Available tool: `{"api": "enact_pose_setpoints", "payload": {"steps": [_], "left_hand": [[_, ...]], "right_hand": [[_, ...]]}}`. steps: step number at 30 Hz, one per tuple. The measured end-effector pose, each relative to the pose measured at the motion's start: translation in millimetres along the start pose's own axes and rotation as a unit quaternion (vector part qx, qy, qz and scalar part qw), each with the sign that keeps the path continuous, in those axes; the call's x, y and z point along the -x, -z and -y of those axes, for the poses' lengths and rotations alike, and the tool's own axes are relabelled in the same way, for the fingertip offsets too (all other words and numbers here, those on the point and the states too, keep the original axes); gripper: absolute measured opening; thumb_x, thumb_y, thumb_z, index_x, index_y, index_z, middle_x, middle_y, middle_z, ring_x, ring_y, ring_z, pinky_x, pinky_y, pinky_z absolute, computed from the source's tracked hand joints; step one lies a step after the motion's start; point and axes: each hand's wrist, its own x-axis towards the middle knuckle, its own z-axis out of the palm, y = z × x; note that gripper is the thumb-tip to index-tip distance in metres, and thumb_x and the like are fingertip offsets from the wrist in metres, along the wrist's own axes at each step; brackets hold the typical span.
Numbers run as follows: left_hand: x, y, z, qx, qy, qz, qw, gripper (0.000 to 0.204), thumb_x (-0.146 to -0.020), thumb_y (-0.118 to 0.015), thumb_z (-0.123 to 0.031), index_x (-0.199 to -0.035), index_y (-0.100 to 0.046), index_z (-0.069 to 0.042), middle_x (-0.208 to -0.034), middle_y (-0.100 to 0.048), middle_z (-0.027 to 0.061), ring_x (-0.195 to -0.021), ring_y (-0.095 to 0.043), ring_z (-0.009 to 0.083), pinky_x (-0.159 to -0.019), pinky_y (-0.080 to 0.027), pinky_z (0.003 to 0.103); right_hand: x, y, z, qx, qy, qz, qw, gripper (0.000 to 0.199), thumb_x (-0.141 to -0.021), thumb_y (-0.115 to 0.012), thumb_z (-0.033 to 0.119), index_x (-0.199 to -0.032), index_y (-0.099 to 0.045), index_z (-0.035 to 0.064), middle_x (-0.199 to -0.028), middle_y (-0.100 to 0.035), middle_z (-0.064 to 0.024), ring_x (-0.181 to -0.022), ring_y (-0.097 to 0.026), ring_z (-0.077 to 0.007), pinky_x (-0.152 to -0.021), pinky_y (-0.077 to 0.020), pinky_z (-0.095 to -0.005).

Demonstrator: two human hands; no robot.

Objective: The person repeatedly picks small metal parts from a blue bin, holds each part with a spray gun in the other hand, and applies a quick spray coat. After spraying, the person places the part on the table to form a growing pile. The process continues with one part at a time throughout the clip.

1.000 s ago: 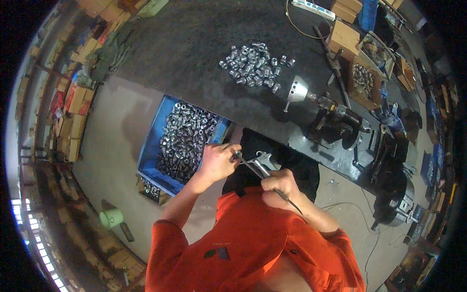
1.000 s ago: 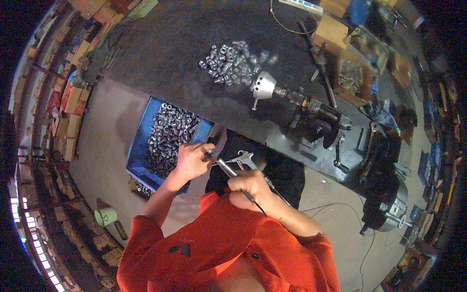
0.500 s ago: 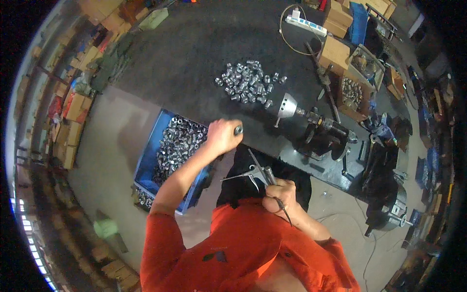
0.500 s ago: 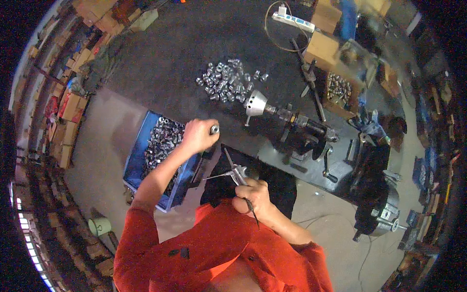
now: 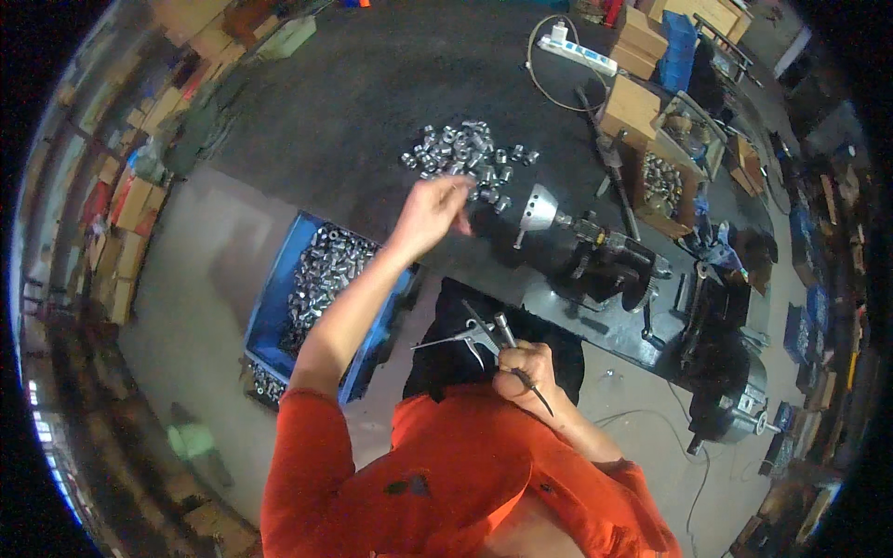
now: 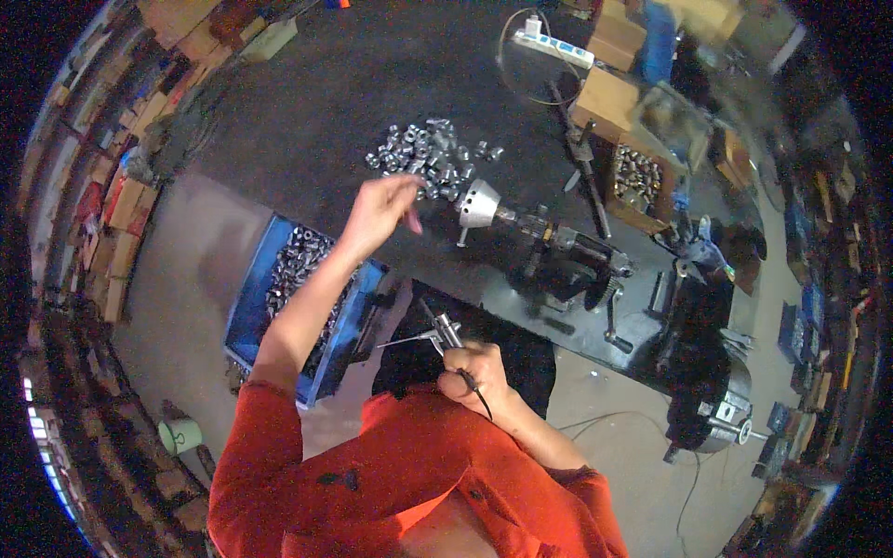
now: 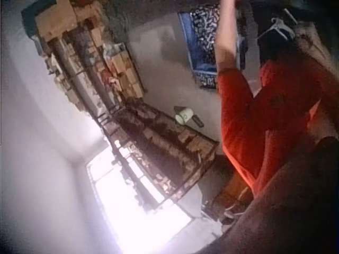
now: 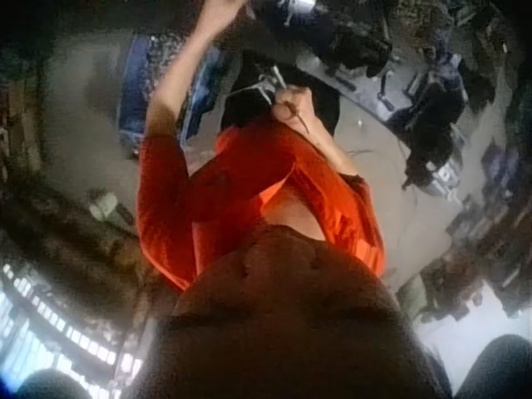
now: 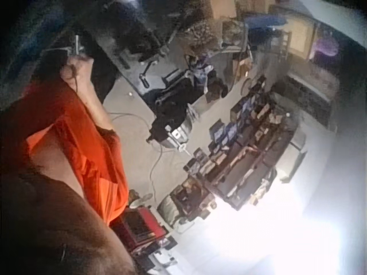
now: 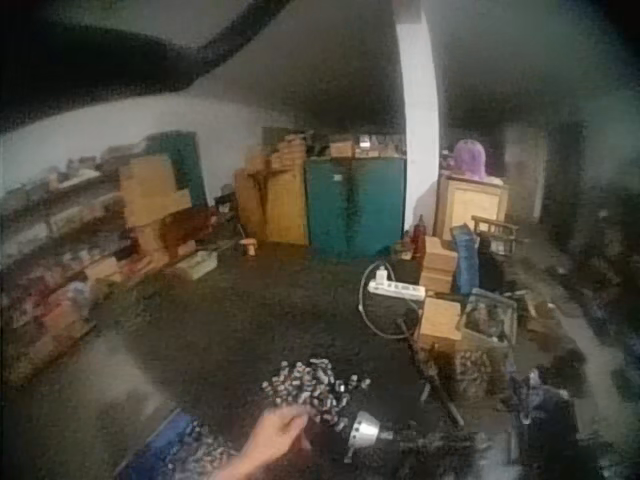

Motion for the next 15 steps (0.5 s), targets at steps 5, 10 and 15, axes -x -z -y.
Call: {"api": "enact_pose_setpoints", "payload": {"steps": [5,10,15], "left_hand": [[90,-26,-6,0.264,0.053,0.097,0.958,0.039,-0.088,-0.051,-0.009,-0.123,-0.044,0.005,-0.098,-0.063,0.0195,-0.095,-0.062,0.0247,-0.086,-0.047,0.034],[120,-56,-7,0.484,0.116,0.055,0.866,0.033,-0.088,-0.052,-0.015,-0.117,-0.05,0.001,-0.082,-0.059,0.0103,-0.07,-0.056,0.0159,-0.065,-0.044,0.027],[109,-63,-12,0.585,0.101,0.038,0.804,0.024,-0.089,-0.047,-0.015,-0.107,-0.051,0.001,-0.062,-0.048,0.0016,-0.051,-0.042,0.0095,-0.051,-0.035,0.022]], "right_hand": [[-10,-13,-3,-0.019,-0.008,0.035,0.999,0.018,-0.059,-0.057,0.003,-0.054,-0.041,0.0063,-0.052,-0.041,-0.0099,-0.046,-0.044,-0.0263,-0.042,-0.0332,-0.0368],[-14,-23,-8,-0.04,-0.036,0.078,0.995,0.018,-0.057,-0.056,0.001,-0.053,-0.039,0.0049,-0.05,-0.038,-0.0088,-0.044,-0.042,-0.024,-0.043,-0.0308,-0.035],[-9,-19,-14,-0.108,-0.049,0.099,0.988,0.016,-0.057,-0.054,-0.001,-0.052,-0.04,0.0035,-0.05,-0.036,-0.0062,-0.044,-0.036,-0.0192,-0.044,-0.026,-0.0313]]}}
